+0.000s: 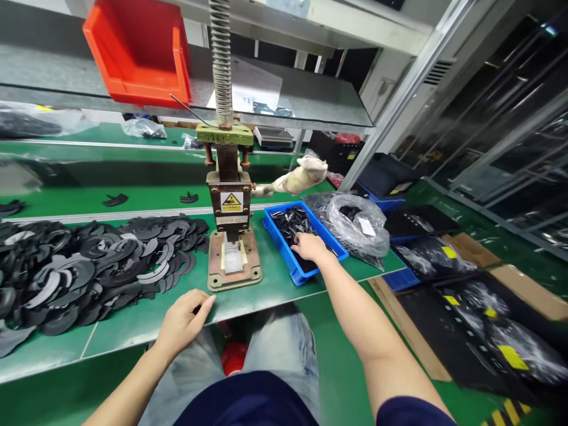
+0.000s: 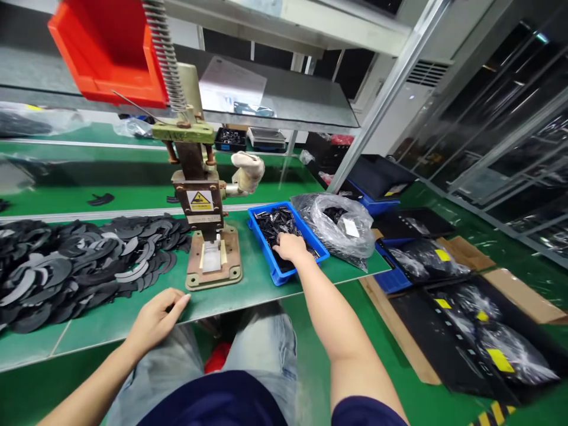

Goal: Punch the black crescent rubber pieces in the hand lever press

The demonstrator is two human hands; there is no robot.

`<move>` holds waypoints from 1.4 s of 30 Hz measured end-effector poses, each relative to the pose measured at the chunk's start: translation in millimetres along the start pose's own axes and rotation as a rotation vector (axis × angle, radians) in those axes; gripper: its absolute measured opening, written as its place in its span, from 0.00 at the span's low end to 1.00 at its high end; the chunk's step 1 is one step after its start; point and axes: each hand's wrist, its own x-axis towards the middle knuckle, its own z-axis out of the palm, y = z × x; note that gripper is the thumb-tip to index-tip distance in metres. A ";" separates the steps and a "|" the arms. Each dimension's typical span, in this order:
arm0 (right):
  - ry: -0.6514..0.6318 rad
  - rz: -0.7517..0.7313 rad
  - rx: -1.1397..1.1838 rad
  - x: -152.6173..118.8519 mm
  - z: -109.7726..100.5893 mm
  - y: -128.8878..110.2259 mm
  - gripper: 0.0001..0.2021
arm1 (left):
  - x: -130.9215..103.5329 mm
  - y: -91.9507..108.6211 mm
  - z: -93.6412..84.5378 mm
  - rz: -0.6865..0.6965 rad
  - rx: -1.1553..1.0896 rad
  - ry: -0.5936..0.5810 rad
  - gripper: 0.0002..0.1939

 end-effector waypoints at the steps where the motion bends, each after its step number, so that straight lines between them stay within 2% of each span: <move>1: 0.008 0.006 0.001 1.4 -0.4 -1.4 0.22 | -0.2 1.0 0.4 0.001 0.011 -0.002 0.16; 7: 0.135 0.037 0.028 -7.2 -9.6 3.7 0.21 | -4.5 1.6 -1.5 -0.004 0.004 0.015 0.16; 12: 0.370 -0.055 0.087 -48.4 -22.4 1.7 0.15 | 0.6 13.3 -11.1 0.016 -0.056 0.047 0.14; 14: 0.438 -0.169 0.129 -71.2 -21.8 -12.4 0.16 | 6.8 28.9 -16.4 0.070 -0.095 0.069 0.10; 17: 0.462 -0.404 0.212 -102.5 -12.3 -44.8 0.14 | 19.0 60.7 -22.2 0.180 -0.161 0.099 0.02; 20: 0.545 -0.706 0.373 -123.2 0.6 -75.9 0.09 | 28.8 87.5 -22.7 0.247 -0.188 0.107 0.08; 22: 0.593 -0.847 0.459 -130.3 7.5 -90.5 0.08 | 30.5 97.4 -21.6 0.251 -0.190 0.096 0.12; 25: 0.567 -0.919 0.488 -133.6 14.5 -103.0 0.07 | 26.9 103.1 -21.7 0.180 -0.187 0.043 0.13; 29: 0.522 -0.936 0.488 -132.3 19.9 -109.6 0.07 | 21.3 103.8 -25.1 0.055 -0.185 -0.039 0.12; 33: 0.515 -0.934 0.445 -130.2 22.2 -112.8 0.07 | 22.7 101.8 -25.7 -0.007 -0.236 -0.055 0.11; 35: 0.530 -0.941 0.407 -129.7 22.6 -115.1 0.08 | 25.3 100.0 -24.3 -0.109 -0.324 -0.112 0.11; 38: 0.537 -0.990 0.335 -128.8 22.3 -118.9 0.08 | 29.5 96.0 -20.9 -0.299 -0.559 -0.308 0.14; 40: 0.522 -1.035 0.301 -127.0 19.9 -119.3 0.09 | 32.4 90.6 -18.0 -0.366 -0.702 -0.414 0.16; 42: 0.521 -1.042 0.294 -123.3 12.6 -115.3 0.11 | 37.3 80.6 -14.8 -0.385 -0.780 -0.423 0.17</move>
